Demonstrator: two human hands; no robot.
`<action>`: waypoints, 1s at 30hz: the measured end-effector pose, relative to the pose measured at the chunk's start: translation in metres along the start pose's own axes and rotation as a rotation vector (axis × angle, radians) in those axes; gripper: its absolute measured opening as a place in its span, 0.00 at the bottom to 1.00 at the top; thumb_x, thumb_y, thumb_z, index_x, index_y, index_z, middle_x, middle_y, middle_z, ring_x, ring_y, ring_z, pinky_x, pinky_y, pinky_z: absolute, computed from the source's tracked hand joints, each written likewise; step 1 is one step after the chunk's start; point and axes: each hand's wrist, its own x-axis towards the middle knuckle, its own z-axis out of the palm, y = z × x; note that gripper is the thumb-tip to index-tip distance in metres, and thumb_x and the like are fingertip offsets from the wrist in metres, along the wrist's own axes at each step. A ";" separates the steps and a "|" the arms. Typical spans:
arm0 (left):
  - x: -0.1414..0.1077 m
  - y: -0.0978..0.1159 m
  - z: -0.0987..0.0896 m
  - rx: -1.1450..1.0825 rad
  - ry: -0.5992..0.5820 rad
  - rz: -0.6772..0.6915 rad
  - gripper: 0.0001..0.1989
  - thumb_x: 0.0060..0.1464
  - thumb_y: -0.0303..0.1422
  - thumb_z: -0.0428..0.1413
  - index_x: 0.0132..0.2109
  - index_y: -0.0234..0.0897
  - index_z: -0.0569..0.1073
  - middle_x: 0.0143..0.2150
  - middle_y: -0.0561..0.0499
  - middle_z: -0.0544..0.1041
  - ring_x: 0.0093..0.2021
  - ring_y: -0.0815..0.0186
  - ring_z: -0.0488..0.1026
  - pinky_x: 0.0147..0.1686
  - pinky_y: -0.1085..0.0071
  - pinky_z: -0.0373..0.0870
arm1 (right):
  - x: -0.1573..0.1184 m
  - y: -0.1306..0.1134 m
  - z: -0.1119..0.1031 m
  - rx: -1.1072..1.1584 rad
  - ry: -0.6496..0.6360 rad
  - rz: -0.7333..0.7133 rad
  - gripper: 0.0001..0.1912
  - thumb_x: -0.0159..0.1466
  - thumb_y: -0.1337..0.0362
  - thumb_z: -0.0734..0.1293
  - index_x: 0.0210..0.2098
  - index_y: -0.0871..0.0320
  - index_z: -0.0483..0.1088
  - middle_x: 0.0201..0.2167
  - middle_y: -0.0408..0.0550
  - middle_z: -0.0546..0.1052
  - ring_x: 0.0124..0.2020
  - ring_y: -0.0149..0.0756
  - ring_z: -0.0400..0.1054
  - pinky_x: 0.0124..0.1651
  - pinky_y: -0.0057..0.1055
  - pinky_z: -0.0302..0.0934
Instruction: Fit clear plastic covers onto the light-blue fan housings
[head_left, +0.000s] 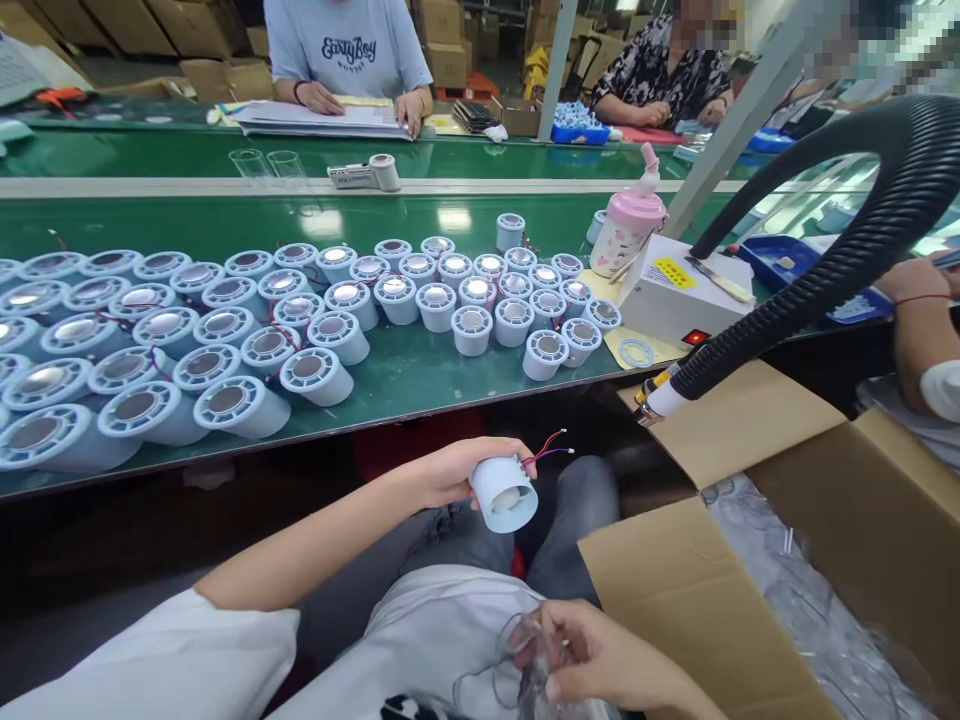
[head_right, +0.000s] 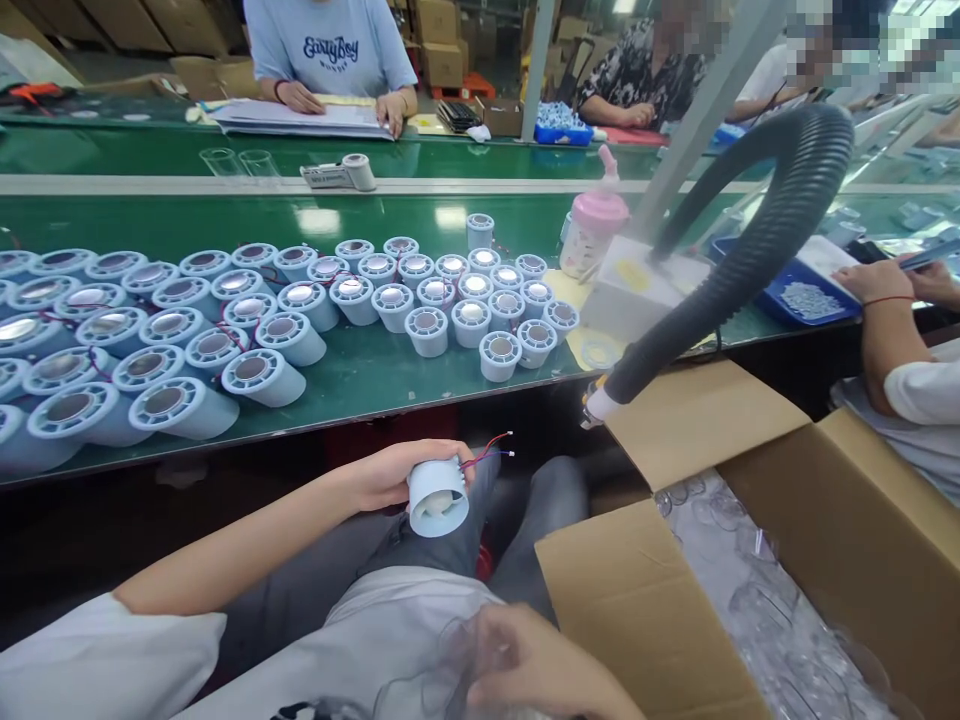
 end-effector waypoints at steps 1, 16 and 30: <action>0.000 0.000 -0.001 0.028 -0.008 -0.012 0.21 0.52 0.48 0.51 0.38 0.32 0.71 0.32 0.48 0.72 0.21 0.72 0.64 0.14 0.77 0.53 | -0.005 -0.004 -0.003 -0.054 0.030 -0.023 0.21 0.51 0.47 0.72 0.30 0.57 0.67 0.41 0.50 0.73 0.43 0.44 0.69 0.46 0.39 0.64; -0.004 0.011 0.022 0.889 0.184 0.442 0.12 0.55 0.39 0.57 0.44 0.38 0.75 0.39 0.50 0.69 0.40 0.65 0.67 0.41 0.70 0.63 | 0.023 -0.091 -0.034 -0.936 0.635 -0.272 0.09 0.54 0.73 0.71 0.33 0.56 0.71 0.54 0.53 0.65 0.51 0.47 0.65 0.48 0.42 0.65; 0.001 -0.018 0.012 0.533 -0.002 0.452 0.36 0.44 0.36 0.66 0.60 0.41 0.65 0.56 0.43 0.70 0.51 0.58 0.71 0.47 0.66 0.70 | 0.014 -0.084 -0.055 0.187 0.617 -0.297 0.09 0.57 0.56 0.72 0.25 0.54 0.77 0.47 0.50 0.75 0.49 0.45 0.70 0.40 0.34 0.70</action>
